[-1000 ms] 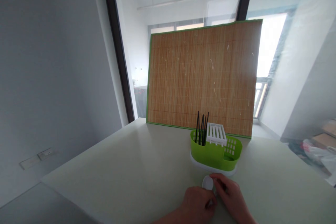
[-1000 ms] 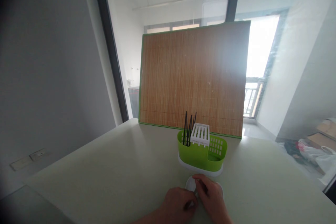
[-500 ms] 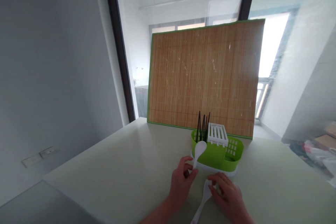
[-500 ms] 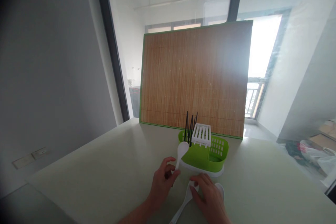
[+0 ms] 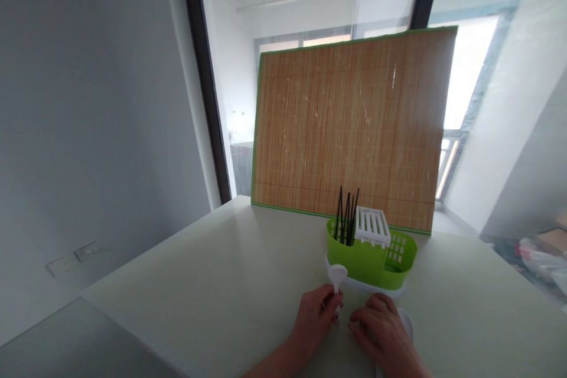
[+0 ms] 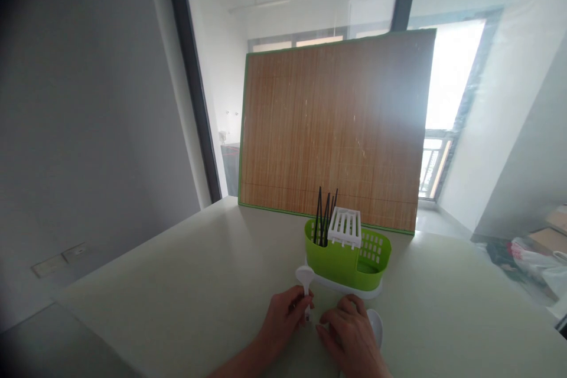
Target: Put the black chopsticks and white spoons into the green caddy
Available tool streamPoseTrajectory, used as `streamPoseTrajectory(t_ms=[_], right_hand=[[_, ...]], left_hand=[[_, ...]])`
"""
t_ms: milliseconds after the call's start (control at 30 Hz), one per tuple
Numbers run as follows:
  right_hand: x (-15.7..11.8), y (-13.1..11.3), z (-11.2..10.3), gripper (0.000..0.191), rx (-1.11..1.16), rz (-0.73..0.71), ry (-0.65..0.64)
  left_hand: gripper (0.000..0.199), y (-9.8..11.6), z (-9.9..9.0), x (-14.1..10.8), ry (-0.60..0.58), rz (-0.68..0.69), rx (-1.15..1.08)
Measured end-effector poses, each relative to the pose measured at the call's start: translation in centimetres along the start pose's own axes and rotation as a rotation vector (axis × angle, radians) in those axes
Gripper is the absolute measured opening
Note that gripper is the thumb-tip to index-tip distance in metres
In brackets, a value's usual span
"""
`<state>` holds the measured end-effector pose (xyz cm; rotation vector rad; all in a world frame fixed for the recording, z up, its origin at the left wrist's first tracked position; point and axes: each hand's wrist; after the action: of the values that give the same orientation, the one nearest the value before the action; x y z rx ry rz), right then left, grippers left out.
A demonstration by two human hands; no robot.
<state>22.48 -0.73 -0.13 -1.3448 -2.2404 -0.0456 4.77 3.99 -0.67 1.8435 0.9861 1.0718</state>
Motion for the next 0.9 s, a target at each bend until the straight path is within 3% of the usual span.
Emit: streamPoseTrajectory(t_ms=[133, 267, 600, 667, 767, 900], right_hand=[[0.0, -0.3, 0.4, 0.023, 0.049, 0.012, 0.035], [0.1, -0.6, 1.3, 0.007, 0.047, 0.029, 0.021], [-0.1, -0.1, 2.1, 0.009, 0.058, 0.035, -0.040], [0.0, -0.1, 2.0, 0.012, 0.046, 0.038, -0.056], [0.0, -0.2, 1.8, 0.014, 0.033, 0.025, -0.072], [0.0, -0.1, 1.9, 0.014, 0.029, 0.002, -0.070]], left_hand=[[0.037, 0.3, 0.4, -0.4, 0.012, 0.119, 0.078], [0.034, 0.4, 0.7, -0.6, 0.034, 0.211, 0.076], [0.009, 0.1, 1.2, -0.7, 0.019, 0.190, 0.039], [0.006, 0.6, 0.9, -0.6, 0.057, 0.164, 0.006], [0.022, 1.9, 0.2, -0.3, 0.116, 0.165, -0.021], [0.018, 4.0, -1.2, 0.2, 0.139, 0.281, 0.087]])
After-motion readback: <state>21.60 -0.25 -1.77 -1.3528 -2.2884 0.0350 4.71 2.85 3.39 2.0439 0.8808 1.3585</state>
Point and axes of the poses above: each hand's wrist, its own x-axis towards the middle knuckle, its own z-axis out of the palm, y = z × x, and after that the axes turned 2 degrees about y, right-handed
